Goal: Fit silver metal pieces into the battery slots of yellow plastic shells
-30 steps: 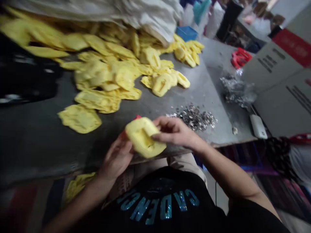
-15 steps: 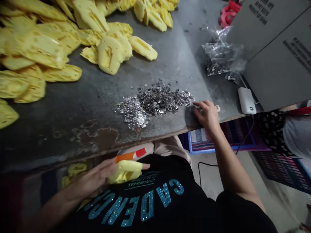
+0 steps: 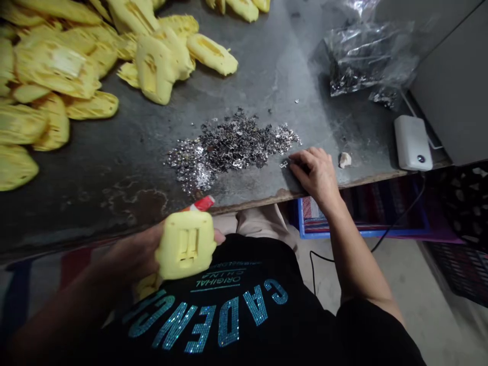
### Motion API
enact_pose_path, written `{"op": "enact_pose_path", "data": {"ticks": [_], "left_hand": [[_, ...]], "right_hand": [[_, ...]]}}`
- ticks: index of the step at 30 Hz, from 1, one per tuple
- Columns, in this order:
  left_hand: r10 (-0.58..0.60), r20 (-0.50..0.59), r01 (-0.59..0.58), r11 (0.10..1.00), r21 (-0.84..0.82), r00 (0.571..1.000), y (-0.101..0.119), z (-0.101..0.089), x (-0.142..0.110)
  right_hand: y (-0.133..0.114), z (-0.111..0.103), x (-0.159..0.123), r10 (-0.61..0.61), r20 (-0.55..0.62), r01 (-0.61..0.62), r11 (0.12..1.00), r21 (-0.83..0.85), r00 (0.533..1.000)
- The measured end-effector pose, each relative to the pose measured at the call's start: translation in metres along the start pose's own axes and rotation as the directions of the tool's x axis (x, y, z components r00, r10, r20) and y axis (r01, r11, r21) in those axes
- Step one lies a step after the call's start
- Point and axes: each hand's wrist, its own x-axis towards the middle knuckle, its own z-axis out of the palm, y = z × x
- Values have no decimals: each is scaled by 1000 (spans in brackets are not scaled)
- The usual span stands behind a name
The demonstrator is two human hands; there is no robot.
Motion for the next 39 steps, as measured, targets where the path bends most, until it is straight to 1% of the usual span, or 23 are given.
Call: {"op": "enact_pose_path", "data": {"ticks": [2, 4, 6, 8, 11, 14, 17, 19, 22, 24, 25, 29, 32, 36, 39], "left_hand": [[-34, 21, 34, 999, 4, 999, 7, 6, 5], [-33, 36, 34, 999, -27, 999, 9, 7, 9], [-2, 56, 6, 996, -84, 998, 8, 4, 11], [62, 77, -50, 986, -157, 995, 6, 4, 12], [165, 123, -125, 952, -281, 979, 2, 17, 16], [179, 132, -114, 911, -397, 975, 1, 36, 23], [202, 176, -100, 881, -462, 963, -1, 46, 30], [202, 210, -80, 874, -479, 957, -3, 47, 30], [180, 257, -44, 888, -457, 949, -4, 47, 24], [171, 284, -25, 891, -453, 943, -2, 48, 18], [167, 286, -18, 888, -460, 943, -1, 50, 14], [128, 258, 14, 874, -486, 958, 5, 58, 2], [103, 248, 31, 875, -484, 963, 8, 62, 0], [126, 207, -11, 876, -482, 970, 9, 65, 1], [138, 175, -41, 883, -468, 975, 9, 68, 0]], "right_hand": [[-2, 3, 8, -12, 29, 12, 1000, -4, 1000], [-3, 3, 14, -22, 53, 22, 1000, 1, 998], [-6, 1, 16, -29, 67, 28, 999, 16, 997], [-16, -3, 12, -46, 73, 41, 997, 65, 996], [-46, -7, -1, -125, 42, 112, 967, 230, 991], [-80, -8, -14, -221, 12, 199, 898, 392, 975], [-107, -4, -19, -347, 30, 296, 840, 454, 938], [-117, -1, -17, -441, 11, 395, 813, 427, 897], [-124, 2, -11, -587, -39, 568, 761, 313, 809], [-125, 2, -8, -654, -44, 643, 727, 239, 756], [-126, 1, -8, -670, -40, 662, 719, 214, 741], [-127, -4, -10, -698, -10, 690, 705, 162, 716], [-127, -8, -13, -712, 13, 705, 698, 127, 702], [-127, -12, -17, -714, 60, 710, 700, 77, 698], [-127, -12, -19, -714, 70, 711, 700, 64, 697]]}}
